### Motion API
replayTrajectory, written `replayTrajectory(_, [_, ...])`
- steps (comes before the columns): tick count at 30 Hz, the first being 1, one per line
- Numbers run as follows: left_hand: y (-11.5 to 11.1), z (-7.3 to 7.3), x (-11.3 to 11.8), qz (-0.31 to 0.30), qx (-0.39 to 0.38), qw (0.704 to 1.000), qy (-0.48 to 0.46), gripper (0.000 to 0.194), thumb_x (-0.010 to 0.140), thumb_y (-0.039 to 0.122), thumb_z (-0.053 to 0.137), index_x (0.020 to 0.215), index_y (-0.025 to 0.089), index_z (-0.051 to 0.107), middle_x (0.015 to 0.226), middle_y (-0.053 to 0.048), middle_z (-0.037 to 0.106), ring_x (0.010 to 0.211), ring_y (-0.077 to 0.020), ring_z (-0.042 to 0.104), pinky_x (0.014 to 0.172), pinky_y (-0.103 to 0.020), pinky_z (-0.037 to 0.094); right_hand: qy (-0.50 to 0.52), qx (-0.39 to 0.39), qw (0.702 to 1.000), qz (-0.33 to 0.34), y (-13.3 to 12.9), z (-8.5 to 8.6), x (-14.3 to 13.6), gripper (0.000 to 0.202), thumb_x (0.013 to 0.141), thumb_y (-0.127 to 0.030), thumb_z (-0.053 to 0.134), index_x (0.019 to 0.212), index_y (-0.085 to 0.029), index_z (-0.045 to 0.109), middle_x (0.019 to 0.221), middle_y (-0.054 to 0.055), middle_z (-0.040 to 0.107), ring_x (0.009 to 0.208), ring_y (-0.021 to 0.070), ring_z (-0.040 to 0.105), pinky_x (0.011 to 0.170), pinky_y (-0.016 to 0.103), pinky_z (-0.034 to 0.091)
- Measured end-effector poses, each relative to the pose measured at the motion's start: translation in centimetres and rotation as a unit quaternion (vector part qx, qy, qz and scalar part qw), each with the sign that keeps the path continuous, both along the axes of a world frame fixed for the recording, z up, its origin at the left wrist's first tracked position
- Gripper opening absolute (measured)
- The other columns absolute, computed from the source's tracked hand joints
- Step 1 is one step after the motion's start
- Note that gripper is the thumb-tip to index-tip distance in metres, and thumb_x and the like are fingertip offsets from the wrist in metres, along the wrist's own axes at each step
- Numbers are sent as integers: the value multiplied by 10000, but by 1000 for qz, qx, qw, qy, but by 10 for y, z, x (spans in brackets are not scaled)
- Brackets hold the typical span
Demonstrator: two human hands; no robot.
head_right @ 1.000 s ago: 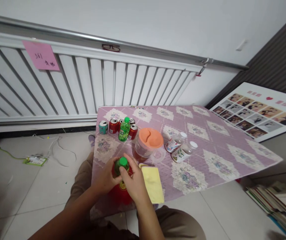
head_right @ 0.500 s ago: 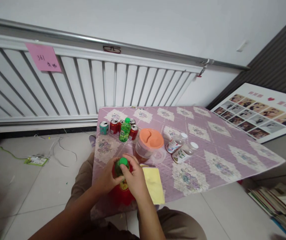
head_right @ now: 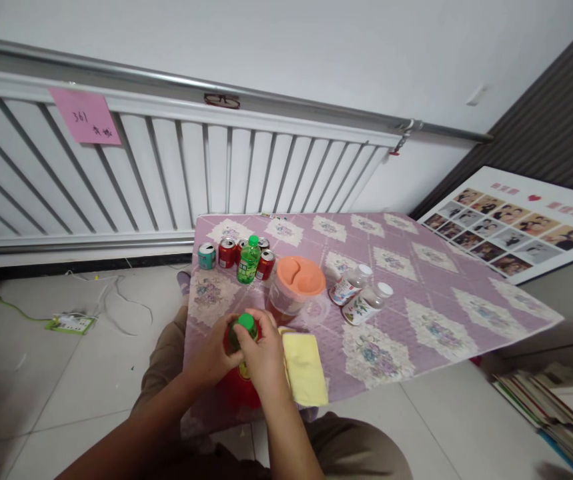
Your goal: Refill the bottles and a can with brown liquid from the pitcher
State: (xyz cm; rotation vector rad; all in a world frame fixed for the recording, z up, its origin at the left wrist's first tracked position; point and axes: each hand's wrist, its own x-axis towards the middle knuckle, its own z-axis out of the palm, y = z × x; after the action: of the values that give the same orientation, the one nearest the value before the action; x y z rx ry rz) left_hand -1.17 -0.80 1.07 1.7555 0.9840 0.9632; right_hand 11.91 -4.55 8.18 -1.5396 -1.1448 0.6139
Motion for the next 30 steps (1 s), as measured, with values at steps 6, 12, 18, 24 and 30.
replayTrajectory(6, [-2, 7, -3, -1, 0, 1000, 11, 681, 739, 201, 796, 1358, 213, 514, 1351, -139, 635, 1267, -333, 620, 1111, -552, 484, 7, 17, 996, 88, -1, 4, 13, 418, 858, -397, 701, 1253, -270, 746, 1394, 98, 689, 1336, 272, 612, 1158, 465, 459])
replayTrajectory(12, [-2, 7, -2, 3, -2, 1000, 15, 662, 727, 206, 796, 1333, 231, 530, 1327, -112, 647, 1261, -324, 620, 1112, -534, 477, -4, 31, 996, 83, 1, 4, 12, 302, 851, -344, 689, 1127, -258, 778, 1213, 82, 751, 1172, 256, 687, 1056, 426, 533])
replayTrajectory(18, [-2, 4, -1, 2, 3, 1000, 5, 652, 746, 198, 772, 1344, 214, 513, 1330, -133, 636, 1242, -314, 625, 1093, -527, 493, -20, 32, 998, 44, -1, 1, 6, 281, 832, -340, 685, 1084, -251, 772, 1181, 83, 743, 1126, 253, 686, 1016, 411, 533])
replayTrajectory(24, [-1, 0, -2, 0, -2, 1000, 8, 692, 735, 165, 768, 1371, 222, 501, 1363, -136, 628, 1278, -318, 619, 1119, -528, 488, -26, 40, 998, 32, 1, -1, 2, 266, 835, -344, 680, 1070, -253, 763, 1133, 80, 750, 1090, 249, 692, 972, 398, 552])
replayTrajectory(30, [-1, 1, -3, 7, -13, 1000, 13, 702, 727, 190, 802, 1366, 221, 513, 1359, -135, 634, 1290, -326, 613, 1134, -540, 475, -4, 21, 999, 32, -7, -4, 6, 358, 844, -390, 699, 1169, -251, 753, 1220, 99, 753, 1157, 266, 694, 1032, 438, 544])
